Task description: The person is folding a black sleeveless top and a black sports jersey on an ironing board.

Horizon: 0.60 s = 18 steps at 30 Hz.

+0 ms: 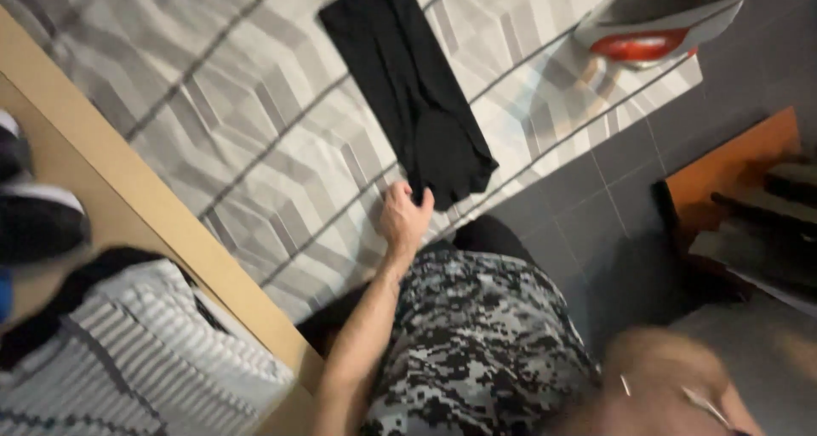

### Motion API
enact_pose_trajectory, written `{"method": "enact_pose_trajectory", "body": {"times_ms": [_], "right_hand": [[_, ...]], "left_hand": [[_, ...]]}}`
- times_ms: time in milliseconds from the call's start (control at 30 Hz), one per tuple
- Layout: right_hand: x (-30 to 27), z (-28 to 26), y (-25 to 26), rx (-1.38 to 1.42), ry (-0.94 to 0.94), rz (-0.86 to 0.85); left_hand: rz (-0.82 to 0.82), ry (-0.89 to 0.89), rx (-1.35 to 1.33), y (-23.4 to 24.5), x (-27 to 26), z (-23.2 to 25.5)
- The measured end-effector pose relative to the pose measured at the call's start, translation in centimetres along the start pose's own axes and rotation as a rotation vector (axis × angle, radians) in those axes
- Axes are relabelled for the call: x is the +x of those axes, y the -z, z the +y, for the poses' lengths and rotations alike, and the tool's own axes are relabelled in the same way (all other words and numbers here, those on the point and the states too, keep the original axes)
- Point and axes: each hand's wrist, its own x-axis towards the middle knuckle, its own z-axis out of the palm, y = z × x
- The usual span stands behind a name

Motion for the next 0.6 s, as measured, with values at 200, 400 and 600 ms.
{"method": "enact_pose_trajectory", "body": {"times_ms": [200, 400, 600], "right_hand": [[-1.8, -1.6, 3.8, -0.203, 0.068, -0.156], [-1.0, -2.1, 9.7, -0.368, 0.236, -0.310], [-2.7, -3.4, 16.7, -0.585, 0.375, -0.415]], "left_hand": [[0.174, 0.191, -0.128, -3.6, -2.4, -2.1], [0.400, 0.236, -0.113, -6.0, -4.4, -1.6], [0.538, 0.258, 0.007, -8.6, -5.4, 1.1]]}}
